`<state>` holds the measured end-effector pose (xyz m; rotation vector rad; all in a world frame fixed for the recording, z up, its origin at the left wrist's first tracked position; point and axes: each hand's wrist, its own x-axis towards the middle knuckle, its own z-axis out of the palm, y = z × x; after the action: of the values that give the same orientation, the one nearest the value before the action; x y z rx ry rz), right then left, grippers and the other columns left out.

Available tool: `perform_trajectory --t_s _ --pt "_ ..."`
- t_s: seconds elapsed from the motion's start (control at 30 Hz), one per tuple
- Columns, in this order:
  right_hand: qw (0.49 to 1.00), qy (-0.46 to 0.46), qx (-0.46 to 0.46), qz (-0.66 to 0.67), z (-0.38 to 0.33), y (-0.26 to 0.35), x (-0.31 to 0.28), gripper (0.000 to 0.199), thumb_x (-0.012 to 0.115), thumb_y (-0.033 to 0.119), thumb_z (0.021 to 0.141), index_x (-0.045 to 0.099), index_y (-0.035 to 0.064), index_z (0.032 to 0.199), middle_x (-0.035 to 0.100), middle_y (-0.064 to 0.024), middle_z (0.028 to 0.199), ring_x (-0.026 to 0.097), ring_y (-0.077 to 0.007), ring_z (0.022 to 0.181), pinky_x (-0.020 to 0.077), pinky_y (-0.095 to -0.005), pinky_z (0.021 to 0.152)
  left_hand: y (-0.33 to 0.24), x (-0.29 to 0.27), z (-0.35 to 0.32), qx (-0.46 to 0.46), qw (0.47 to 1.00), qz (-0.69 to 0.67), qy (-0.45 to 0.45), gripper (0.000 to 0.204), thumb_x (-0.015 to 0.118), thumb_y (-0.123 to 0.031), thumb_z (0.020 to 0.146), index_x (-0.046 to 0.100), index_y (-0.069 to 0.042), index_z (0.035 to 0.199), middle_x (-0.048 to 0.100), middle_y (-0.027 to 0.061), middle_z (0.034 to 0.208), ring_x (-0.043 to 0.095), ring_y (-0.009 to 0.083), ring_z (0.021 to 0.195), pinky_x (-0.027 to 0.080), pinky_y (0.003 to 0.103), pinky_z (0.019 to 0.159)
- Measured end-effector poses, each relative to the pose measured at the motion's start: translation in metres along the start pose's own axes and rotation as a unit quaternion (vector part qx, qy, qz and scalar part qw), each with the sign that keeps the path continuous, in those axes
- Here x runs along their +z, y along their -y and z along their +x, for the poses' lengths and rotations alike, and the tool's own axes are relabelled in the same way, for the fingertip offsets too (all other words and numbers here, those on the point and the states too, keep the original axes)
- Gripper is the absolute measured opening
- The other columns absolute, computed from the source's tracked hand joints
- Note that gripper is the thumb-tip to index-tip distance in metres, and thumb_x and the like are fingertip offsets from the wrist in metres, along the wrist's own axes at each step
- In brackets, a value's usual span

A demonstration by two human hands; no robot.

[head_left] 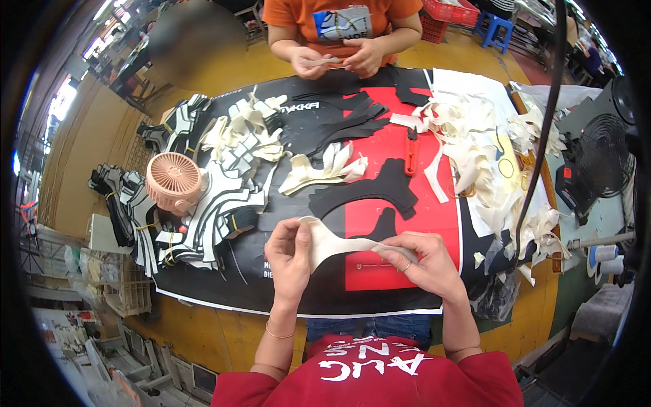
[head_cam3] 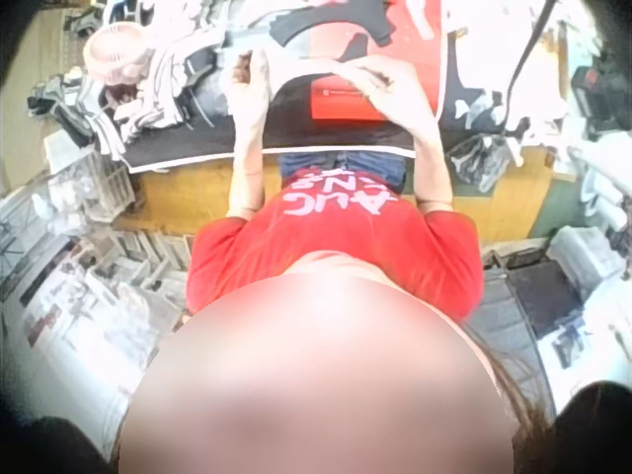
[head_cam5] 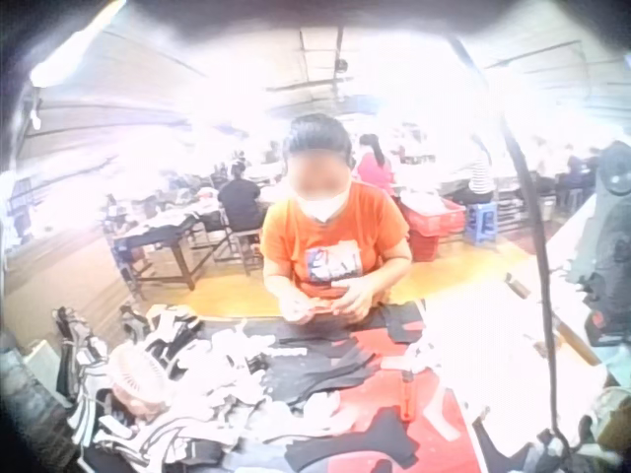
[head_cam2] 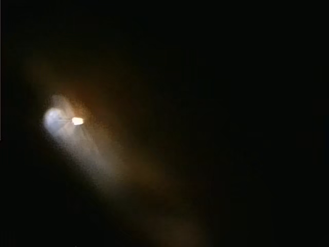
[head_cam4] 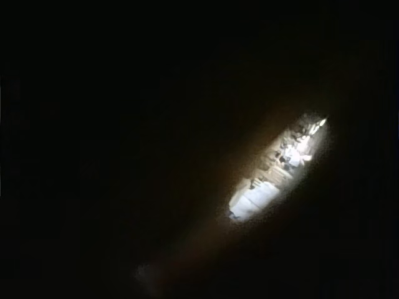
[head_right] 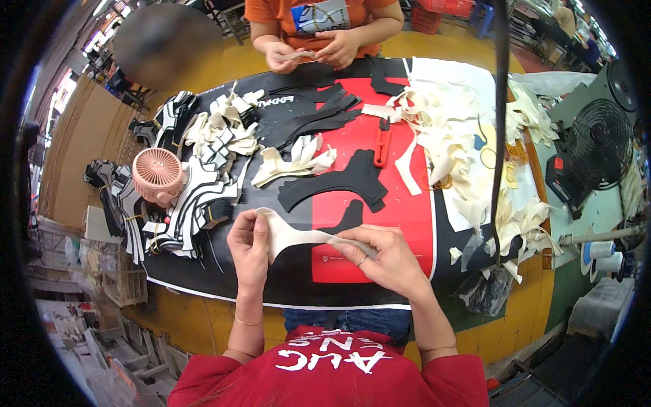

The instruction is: The person assembles footwear parts by hand, aligning white and black fabric pieces and using red-handled shears to trim edges. They repeatedly pick, align, and cut pieces on a red and black work surface, with a coworker visible across the table also working on similar parts.

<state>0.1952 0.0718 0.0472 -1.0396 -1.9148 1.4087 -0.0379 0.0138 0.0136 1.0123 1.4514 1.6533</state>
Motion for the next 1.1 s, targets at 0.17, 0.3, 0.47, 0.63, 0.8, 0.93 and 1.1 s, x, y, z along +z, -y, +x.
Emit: perform_trajectory --t_s 0.17,0.3,0.47,0.63,0.8,0.93,1.1 --pt "0.993 -0.029 -0.003 -0.111 0.014 0.004 -0.005 0.019 0.069 0.008 0.09 0.073 0.0013 0.107 0.068 -0.011 0.08 0.062 -0.0146 0.067 0.0465 -0.0275 0.06 0.0 -0.009 0.006 -0.073 0.996 -0.04 0.044 0.018 0.062 -0.013 0.098 0.065 0.002 0.107 0.065 -0.0002 0.087 0.053 0.0046 0.076 0.042 0.02 0.069" --pt "0.981 -0.064 -0.122 -0.137 0.028 0.005 -0.004 0.023 0.067 0.001 0.086 0.073 0.004 0.107 0.068 -0.0121 0.085 0.067 -0.0253 0.078 0.0523 -0.0342 0.07 -0.006 -0.013 0.016 0.01 0.999 -0.018 0.044 0.012 0.063 -0.007 0.095 0.065 0.0 0.105 0.065 0.0053 0.101 0.057 0.0088 0.088 0.045 0.023 0.076" --pt "0.882 -0.131 -0.34 -0.3 0.095 -0.006 -0.016 0.04 0.067 -0.001 0.074 0.072 0.0103 0.112 0.068 -0.0106 0.105 0.065 -0.0282 0.096 0.0498 -0.0383 0.083 -0.022 -0.033 0.068 0.261 0.933 0.248 0.013 0.023 0.064 0.009 0.077 0.067 -0.003 0.096 0.064 0.012 0.111 0.06 0.0231 0.101 0.046 0.033 0.088" --pt "0.853 -0.01 -0.291 -0.433 0.147 -0.029 -0.019 0.046 0.065 0.012 0.08 0.064 0.0133 0.126 0.056 -0.0149 0.133 0.051 -0.0314 0.124 0.0394 -0.0451 0.102 0.0 -0.041 0.101 0.272 0.843 0.452 0.105 0.036 0.059 0.011 0.074 0.067 -0.006 0.105 0.057 0.0154 0.126 0.051 0.0363 0.122 0.037 0.045 0.106" --pt "0.905 -0.044 -0.227 -0.356 0.133 -0.056 -0.106 0.039 0.06 0.008 0.082 0.066 0.0111 0.121 0.063 -0.0143 0.122 0.06 -0.0308 0.114 0.0455 -0.042 0.1 0.023 -0.055 0.067 0.211 0.827 0.515 0.08 0.029 0.055 0.007 0.084 0.065 -0.002 0.11 0.056 0.0186 0.13 0.05 0.0375 0.124 0.037 0.046 0.106" --pt "0.903 -0.249 -0.003 -0.35 0.094 -0.069 -0.208 0.034 0.061 0.008 0.085 0.068 0.0074 0.117 0.068 -0.0152 0.113 0.068 -0.0273 0.097 0.0513 -0.0388 0.094 0.016 -0.046 0.03 0.179 0.872 0.455 0.017 0.024 0.06 0.004 0.084 0.065 0.0 0.107 0.057 0.0197 0.13 0.052 0.0386 0.122 0.039 0.047 0.103" --pt "0.853 -0.307 0.104 -0.409 0.048 -0.092 -0.331 0.037 0.058 0.004 0.079 0.068 0.0022 0.115 0.069 -0.0217 0.112 0.068 -0.0312 0.1 0.0513 -0.0389 0.093 0.014 0.014 -0.026 0.188 0.886 0.395 0.153 0.039 0.068 -0.008 0.084 0.061 -0.002 0.121 0.051 0.0219 0.14 0.046 0.0404 0.132 0.034 0.048 0.109"
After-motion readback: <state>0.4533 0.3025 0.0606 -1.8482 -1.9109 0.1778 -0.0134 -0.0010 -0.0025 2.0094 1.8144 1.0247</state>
